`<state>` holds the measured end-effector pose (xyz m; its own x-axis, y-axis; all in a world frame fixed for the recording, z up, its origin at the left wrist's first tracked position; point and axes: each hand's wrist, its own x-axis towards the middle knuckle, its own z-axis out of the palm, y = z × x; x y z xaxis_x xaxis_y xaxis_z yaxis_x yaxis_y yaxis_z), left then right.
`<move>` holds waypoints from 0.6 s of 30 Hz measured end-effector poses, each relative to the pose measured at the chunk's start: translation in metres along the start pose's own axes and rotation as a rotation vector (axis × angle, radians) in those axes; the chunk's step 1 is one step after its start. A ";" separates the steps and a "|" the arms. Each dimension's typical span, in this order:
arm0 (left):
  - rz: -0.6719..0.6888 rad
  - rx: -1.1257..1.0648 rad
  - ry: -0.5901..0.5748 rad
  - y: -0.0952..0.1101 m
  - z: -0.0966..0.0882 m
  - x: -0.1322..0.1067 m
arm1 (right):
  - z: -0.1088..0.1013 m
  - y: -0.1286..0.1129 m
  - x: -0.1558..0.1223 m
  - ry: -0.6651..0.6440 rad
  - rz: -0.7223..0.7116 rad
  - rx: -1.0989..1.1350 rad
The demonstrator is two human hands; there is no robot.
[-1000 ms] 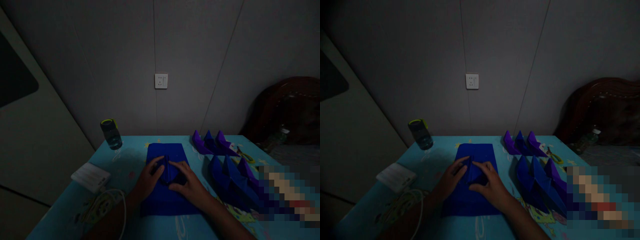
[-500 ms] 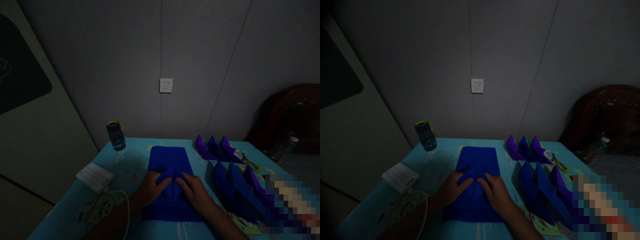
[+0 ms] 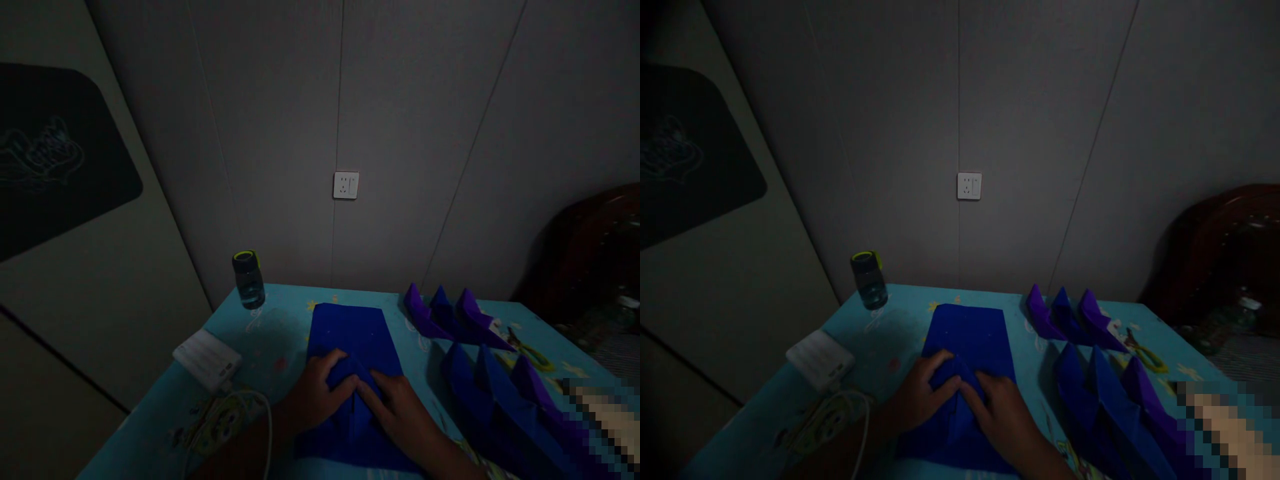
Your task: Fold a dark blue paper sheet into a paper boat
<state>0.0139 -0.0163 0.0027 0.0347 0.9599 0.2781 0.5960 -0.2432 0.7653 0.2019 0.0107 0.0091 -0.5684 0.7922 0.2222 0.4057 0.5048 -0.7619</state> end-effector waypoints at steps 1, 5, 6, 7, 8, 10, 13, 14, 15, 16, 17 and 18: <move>-0.006 0.009 -0.002 0.001 0.000 0.001 | 0.000 0.000 0.000 0.009 0.007 -0.024; -0.018 0.034 -0.048 0.005 -0.001 0.002 | -0.001 0.001 -0.001 0.057 0.004 -0.061; -0.007 0.043 -0.074 0.006 -0.002 0.002 | -0.001 0.001 -0.001 0.065 0.002 -0.044; 0.008 0.053 -0.095 0.006 -0.002 0.002 | 0.000 0.002 -0.001 0.070 0.006 -0.024; 0.021 0.061 -0.107 0.007 -0.002 0.002 | 0.000 0.002 -0.002 0.073 0.014 0.000; 0.040 0.069 -0.107 0.006 -0.003 0.000 | 0.001 0.002 -0.002 0.087 0.028 0.039; 0.047 0.063 -0.116 0.004 -0.002 -0.001 | 0.002 -0.002 -0.002 0.104 0.026 0.076; 0.043 0.062 -0.121 0.004 -0.002 -0.002 | 0.001 -0.004 -0.002 0.103 0.021 0.092; 0.036 0.060 -0.126 0.005 -0.002 -0.002 | 0.001 -0.006 -0.002 0.104 0.018 0.108; 0.027 0.056 -0.129 0.006 -0.002 -0.002 | 0.000 -0.007 -0.001 0.107 0.016 0.122; 0.019 0.051 -0.126 0.007 -0.003 -0.003 | 0.000 -0.009 0.000 0.117 0.016 0.130; 0.011 0.045 -0.119 0.008 -0.003 -0.003 | -0.001 -0.009 0.000 0.134 0.016 0.129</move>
<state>0.0162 -0.0212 0.0093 0.1347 0.9676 0.2135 0.6302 -0.2499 0.7351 0.1984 0.0065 0.0168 -0.4588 0.8427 0.2817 0.3142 0.4505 -0.8357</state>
